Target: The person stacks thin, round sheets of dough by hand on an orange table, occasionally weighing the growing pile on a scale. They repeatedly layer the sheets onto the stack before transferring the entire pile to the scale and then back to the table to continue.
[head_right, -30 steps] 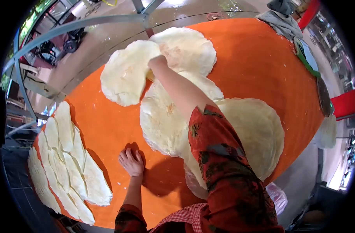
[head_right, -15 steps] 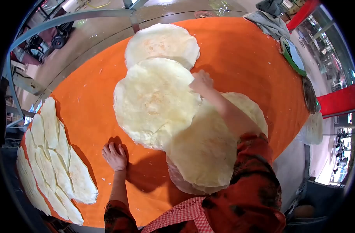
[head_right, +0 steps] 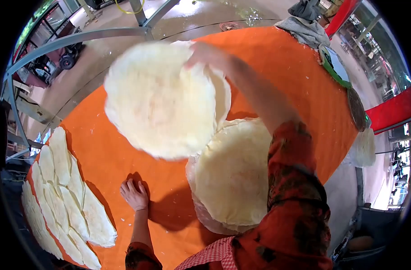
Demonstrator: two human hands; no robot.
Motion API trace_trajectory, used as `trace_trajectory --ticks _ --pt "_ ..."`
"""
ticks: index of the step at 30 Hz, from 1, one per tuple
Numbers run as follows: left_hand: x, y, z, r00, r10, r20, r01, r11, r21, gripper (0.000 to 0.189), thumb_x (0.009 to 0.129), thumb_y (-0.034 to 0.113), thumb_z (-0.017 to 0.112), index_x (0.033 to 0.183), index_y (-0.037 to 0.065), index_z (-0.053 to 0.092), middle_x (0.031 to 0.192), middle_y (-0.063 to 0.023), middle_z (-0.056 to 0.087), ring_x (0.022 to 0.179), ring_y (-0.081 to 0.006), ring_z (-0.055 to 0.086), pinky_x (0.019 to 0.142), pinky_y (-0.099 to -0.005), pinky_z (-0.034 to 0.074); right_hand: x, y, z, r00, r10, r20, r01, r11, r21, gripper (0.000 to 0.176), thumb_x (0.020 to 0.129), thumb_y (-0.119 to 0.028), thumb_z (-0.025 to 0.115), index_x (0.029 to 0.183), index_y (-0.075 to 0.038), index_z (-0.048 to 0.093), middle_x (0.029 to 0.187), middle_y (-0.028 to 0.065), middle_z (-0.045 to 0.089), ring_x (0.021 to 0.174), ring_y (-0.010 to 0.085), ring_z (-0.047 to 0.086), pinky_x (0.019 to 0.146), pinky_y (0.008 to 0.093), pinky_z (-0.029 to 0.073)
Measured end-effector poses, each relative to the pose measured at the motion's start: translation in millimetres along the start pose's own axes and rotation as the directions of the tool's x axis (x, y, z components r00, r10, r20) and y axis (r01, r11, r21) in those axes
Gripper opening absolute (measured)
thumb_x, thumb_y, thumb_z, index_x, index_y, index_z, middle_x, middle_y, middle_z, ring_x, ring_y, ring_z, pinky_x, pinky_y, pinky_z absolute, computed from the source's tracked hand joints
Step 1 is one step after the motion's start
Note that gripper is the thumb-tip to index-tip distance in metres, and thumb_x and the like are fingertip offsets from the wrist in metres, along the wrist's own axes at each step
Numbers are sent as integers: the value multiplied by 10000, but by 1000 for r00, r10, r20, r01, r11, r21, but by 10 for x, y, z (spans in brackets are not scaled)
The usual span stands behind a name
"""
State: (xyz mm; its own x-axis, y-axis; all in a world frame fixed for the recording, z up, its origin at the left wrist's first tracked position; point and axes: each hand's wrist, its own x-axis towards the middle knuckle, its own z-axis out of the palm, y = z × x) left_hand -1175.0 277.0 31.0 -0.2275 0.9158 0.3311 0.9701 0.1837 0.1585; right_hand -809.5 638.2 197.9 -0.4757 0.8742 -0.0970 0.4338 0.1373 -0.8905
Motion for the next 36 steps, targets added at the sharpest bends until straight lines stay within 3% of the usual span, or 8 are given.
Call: trace_trajectory --ticks 8,11,15,18,25,29,32,36 --pt "51 16 -25 1000 25 0 -25 1000 12 311 837 246 590 1049 22 552 1065 -175 508 965 -359 472 859 -457 369 536 2206 -471 857 325 -400 -447 856 -261 351 700 -113 730 984 80 659 936 169 681 800 270 674 708 380 525" --pt "50 -5 -2 1000 18 13 -18 1000 17 322 843 259 581 1069 31 552 1060 -180 509 956 -361 474 859 -456 370 552 2082 -342 716 549 -430 -543 826 152 397 699 -168 731 986 94 651 941 157 680 826 264 657 762 365 506" --pt "65 31 -24 999 -15 41 14 1000 24 314 855 256 571 1085 44 551 1074 -178 514 968 -366 478 862 -457 377 260 1257 -219 887 338 -315 -387 916 -106 329 769 -233 669 972 25 679 942 117 680 834 193 627 806 319 469" --pt "31 32 -9 1000 8 27 -9 999 35 307 863 264 570 1079 46 555 1083 -170 524 981 -364 487 861 -457 390 548 1432 -248 973 -22 -231 129 877 462 222 800 -64 580 1000 10 641 884 98 649 761 192 603 641 303 506" --pt "-54 -12 -2 998 33 -53 -29 997 78 324 877 330 562 1084 82 575 1068 -149 542 990 -338 514 857 -456 407 -2280 -713 -244 980 21 -196 17 981 191 414 772 -176 690 1139 -1 614 1034 96 658 935 186 620 803 325 508" --pt "-106 -119 48 999 20 -28 -17 996 86 340 889 367 550 1074 83 574 1085 -135 542 1001 -323 515 857 -457 405 -3891 -200 284 882 367 -296 -206 865 458 472 751 -244 770 1134 -12 620 1029 80 669 934 167 637 819 323 507" --pt "-357 -124 54 991 58 -117 -65 996 -55 330 879 338 589 1052 59 572 1057 -151 553 956 -342 522 825 -456 419 -4496 1385 681 878 272 -395 -350 926 -140 455 705 -244 758 1072 -7 634 939 49 676 872 153 629 769 317 513" --pt "-1530 401 -130 953 -226 201 302 674 -675 232 900 223 614 883 -7 592 752 -78 581 713 -160 533 672 -327 469 -4570 1519 991 759 470 -451 -378 881 283 406 712 -157 720 1069 10 621 935 60 679 863 140 623 779 315 502"
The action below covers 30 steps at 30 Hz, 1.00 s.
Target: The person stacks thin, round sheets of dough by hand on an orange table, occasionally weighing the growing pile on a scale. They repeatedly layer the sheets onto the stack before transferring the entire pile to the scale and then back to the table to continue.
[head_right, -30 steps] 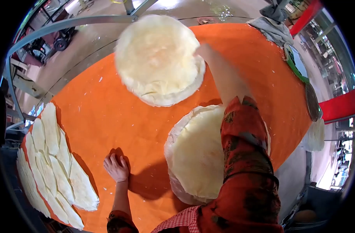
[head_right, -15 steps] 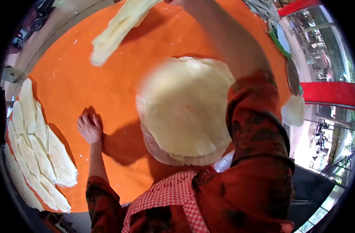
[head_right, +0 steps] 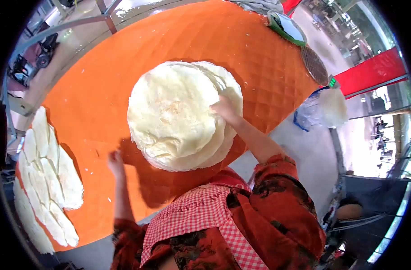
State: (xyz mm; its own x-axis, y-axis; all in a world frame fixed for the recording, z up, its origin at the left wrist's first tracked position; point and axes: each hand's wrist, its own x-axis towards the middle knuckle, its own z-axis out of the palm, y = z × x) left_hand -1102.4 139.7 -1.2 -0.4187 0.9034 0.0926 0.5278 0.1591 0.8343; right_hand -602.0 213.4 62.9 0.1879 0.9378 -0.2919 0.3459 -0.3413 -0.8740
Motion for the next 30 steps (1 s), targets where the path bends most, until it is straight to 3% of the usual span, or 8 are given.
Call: trace_trajectory --ticks 2,5,8,9,11,15,25,30 --pt "-821 -75 177 951 -282 130 297 948 -116 239 914 222 598 947 -12 565 823 -74 600 721 -155 552 663 -314 486 -136 -319 -124 993 -118 -12 112 968 -223 420 721 -190 693 1078 10 599 1029 129 649 951 225 622 806 360 487" --pt "-1642 1088 264 693 -611 382 718 537 -443 268 931 239 558 1060 6 524 911 -113 607 805 -211 605 716 -328 521 -72 -647 -479 923 -325 -204 132 768 -626 562 742 -394 719 1108 2 561 1148 172 578 1083 309 553 862 420 460" --pt "-2010 1473 548 591 -607 532 786 286 -547 345 936 296 535 1122 7 518 1012 -141 611 893 -247 616 779 -339 523 731 -155 -865 851 -331 -407 57 831 -554 607 751 -445 714 1109 23 571 1154 187 594 1049 295 582 850 406 468" --pt "-2064 1550 634 568 -585 579 795 210 -569 371 936 318 532 1134 4 521 1044 -146 610 918 -253 615 798 -342 520 940 -155 -1008 970 -100 -223 7 924 -383 615 758 -463 706 1119 18 578 1158 188 598 1052 276 583 859 397 467" --pt "-2127 1540 788 578 -651 492 764 221 -606 413 929 357 529 1157 12 522 1077 -148 606 960 -259 606 834 -355 506 1260 -146 -1215 920 255 298 -238 967 -94 632 773 -500 691 1137 8 592 1164 191 608 1058 238 586 877 379 466" --pt "-2229 1614 881 599 -685 414 704 205 -680 446 914 394 547 1163 25 527 1087 -129 596 999 -250 575 884 -371 465 1285 -126 -1074 792 154 590 -413 848 333 599 829 -433 671 1237 -10 559 1256 137 576 1154 224 546 992 347 414" --pt "-2085 2032 1075 622 -726 291 691 335 -641 570 877 401 608 1275 17 467 1172 -124 545 1056 -266 540 881 -402 457 1360 -158 -1135 668 186 720 -343 936 76 632 767 -244 725 1332 -90 489 1374 92 487 1301 246 398 1095 356 239" --pt "-1932 2079 1245 678 -695 238 644 407 -648 540 839 228 662 1284 5 455 1162 -114 550 1035 -253 564 809 -381 502 1358 -102 -1159 658 -38 752 -288 910 299 630 708 -28 679 1308 -40 486 1234 128 576 1141 254 541 996 388 416"
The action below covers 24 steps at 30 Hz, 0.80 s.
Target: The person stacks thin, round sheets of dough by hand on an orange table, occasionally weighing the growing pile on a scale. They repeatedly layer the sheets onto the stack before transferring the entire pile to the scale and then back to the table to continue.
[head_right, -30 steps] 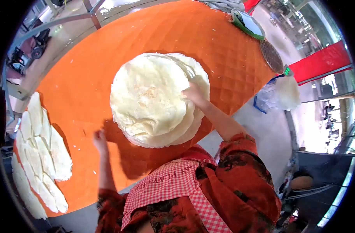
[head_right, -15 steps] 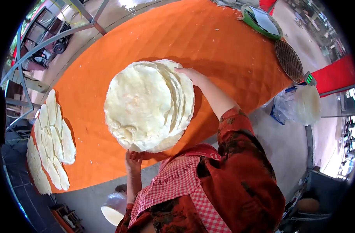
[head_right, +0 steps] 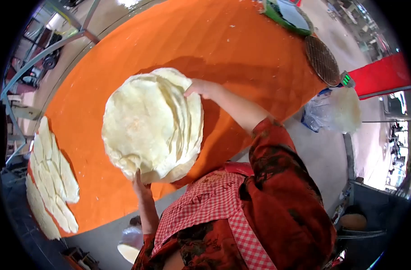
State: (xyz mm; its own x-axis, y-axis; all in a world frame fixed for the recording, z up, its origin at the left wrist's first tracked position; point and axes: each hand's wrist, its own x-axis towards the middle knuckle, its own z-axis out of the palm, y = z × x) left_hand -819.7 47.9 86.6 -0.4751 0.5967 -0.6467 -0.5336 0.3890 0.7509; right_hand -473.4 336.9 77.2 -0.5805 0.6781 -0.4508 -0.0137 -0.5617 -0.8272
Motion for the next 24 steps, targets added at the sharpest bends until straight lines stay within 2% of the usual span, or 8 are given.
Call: trace_trajectory --ticks 4,8,12,14,18,20,22,24 --pt "193 -193 29 954 232 188 -233 972 -18 494 820 44 628 1276 -29 450 1119 -117 575 967 -234 595 791 -353 523 -242 -90 131 993 -74 -88 69 996 -63 525 715 -10 646 1232 -17 549 1124 128 622 1042 240 586 914 374 461" --pt "62 5 324 971 152 185 -168 983 76 500 828 -16 580 1303 -46 425 1172 -123 556 993 -234 587 820 -349 515 -361 62 -126 984 -72 -163 68 997 -31 531 729 -16 629 1252 -15 533 1179 118 600 1109 218 551 950 363 432" --pt "115 -89 1117 880 326 345 -370 926 69 522 811 -45 608 1305 7 447 1160 -88 563 992 -197 582 821 -314 511 -978 163 -758 952 -161 -261 190 977 92 551 748 -36 631 1284 -6 505 1209 118 591 1113 210 561 931 357 459" --pt "251 -187 1576 883 254 395 -327 936 128 529 795 -59 617 1294 6 455 1155 -76 562 985 -190 574 816 -309 505 -1243 483 -1455 947 -219 -235 242 967 73 555 759 -59 653 1289 -5 499 1223 119 587 1084 214 581 923 361 473" --pt "200 -410 2941 761 298 576 -427 899 99 524 732 -66 641 1234 -21 497 1103 -71 590 947 -203 589 804 -321 505 -2303 438 -1969 856 -301 -420 441 850 287 546 781 -104 686 1288 -20 501 1215 106 594 1075 229 597 930 380 486" --pt "408 -682 3650 706 253 661 -517 822 238 500 718 -47 641 1202 -17 520 1067 -80 607 941 -203 592 801 -318 503 -2729 646 -2352 788 -243 -566 447 858 254 536 794 -71 654 1299 -15 485 1217 133 588 1080 268 596 966 393 473" --pt "100 -723 4422 650 204 732 -550 791 269 462 723 -32 641 1173 -14 540 1023 -92 629 916 -202 602 785 -314 505 -3096 873 -2652 750 -68 -658 433 803 410 565 785 -63 656 1316 -26 465 1237 119 576 1121 260 570 968 398 473" --pt "-189 -777 5047 661 175 730 -585 729 356 402 721 -14 647 1116 -15 574 983 -89 653 887 -209 617 767 -315 506 -3343 1071 -2721 672 -145 -726 496 816 297 573 784 -51 652 1321 -37 455 1256 104 560 1147 257 548 967 409 475"
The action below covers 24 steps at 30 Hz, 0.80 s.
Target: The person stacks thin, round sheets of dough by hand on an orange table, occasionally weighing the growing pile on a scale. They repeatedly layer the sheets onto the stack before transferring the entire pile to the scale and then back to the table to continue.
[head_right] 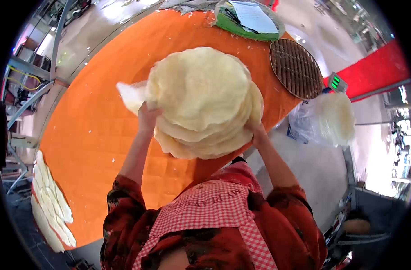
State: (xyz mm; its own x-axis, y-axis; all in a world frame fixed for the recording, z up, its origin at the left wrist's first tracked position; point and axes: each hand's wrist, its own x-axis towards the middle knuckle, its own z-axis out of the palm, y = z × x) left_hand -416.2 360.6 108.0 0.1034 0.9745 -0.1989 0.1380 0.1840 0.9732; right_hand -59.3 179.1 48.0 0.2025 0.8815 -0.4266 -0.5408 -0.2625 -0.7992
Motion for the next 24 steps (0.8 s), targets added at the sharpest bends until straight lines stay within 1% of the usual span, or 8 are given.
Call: trace_trajectory --ticks 3,6,9,12,15,18,21,24 --pt "170 246 523 989 146 5 -138 925 355 326 726 14 659 1045 -18 600 910 -63 658 835 -197 614 728 -313 502 -36 128 -219 996 91 -4 -89 982 165 577 795 -47 640 1331 -63 428 1257 79 549 1143 260 542 978 420 463" --pt "91 270 673 985 126 -114 -70 911 406 274 748 87 690 989 -12 606 835 -44 641 765 -188 600 707 -321 496 -27 -24 -289 964 244 103 -259 948 186 536 829 -99 627 1323 -66 423 1231 83 556 1127 264 547 973 432 462" --pt "-69 175 510 963 -62 -261 114 975 189 301 750 165 738 959 -4 603 804 -35 620 743 -180 581 694 -322 496 -38 -317 -476 870 463 168 -483 868 115 487 864 -178 613 1297 -40 437 1202 120 568 1101 277 563 949 448 474" --pt "-230 -35 183 868 -65 -492 118 990 77 384 718 218 790 963 -4 594 849 -61 610 765 -183 579 697 -317 490 17 -662 -781 736 638 226 -636 767 -91 426 895 -258 590 1226 -8 495 1125 147 609 992 274 622 854 416 516" --pt "-342 -466 -110 796 68 -602 111 960 256 494 688 237 818 1031 -12 564 969 -101 593 817 -190 578 721 -320 483 5 -986 -869 774 625 103 -544 739 -397 382 914 -248 554 1203 1 517 1071 130 637 953 244 642 768 341 523" --pt "-306 -723 -293 711 -131 -691 334 927 168 579 686 249 818 1105 -20 523 1072 -137 553 910 -219 571 771 -340 477 -19 -1125 -838 926 372 55 -282 784 -553 317 912 -191 562 1162 4 543 999 107 654 889 192 654 690 284 518" --pt "-283 -674 -267 806 -113 -582 297 926 231 557 698 251 793 1114 -6 528 1125 -149 538 964 -277 567 796 -372 482 -33 -1360 -536 956 211 202 -22 743 -669 253 904 -111 571 1127 7 556 934 81 661 837 152 653 646 250 501" --pt "-460 -650 -60 794 356 -493 220 587 779 473 718 250 754 1075 9 557 1082 -165 560 968 -341 566 791 -400 485 70 -1432 -166 913 230 337 109 659 -744 214 897 -85 576 1088 10 569 911 65 662 799 131 651 629 232 488"
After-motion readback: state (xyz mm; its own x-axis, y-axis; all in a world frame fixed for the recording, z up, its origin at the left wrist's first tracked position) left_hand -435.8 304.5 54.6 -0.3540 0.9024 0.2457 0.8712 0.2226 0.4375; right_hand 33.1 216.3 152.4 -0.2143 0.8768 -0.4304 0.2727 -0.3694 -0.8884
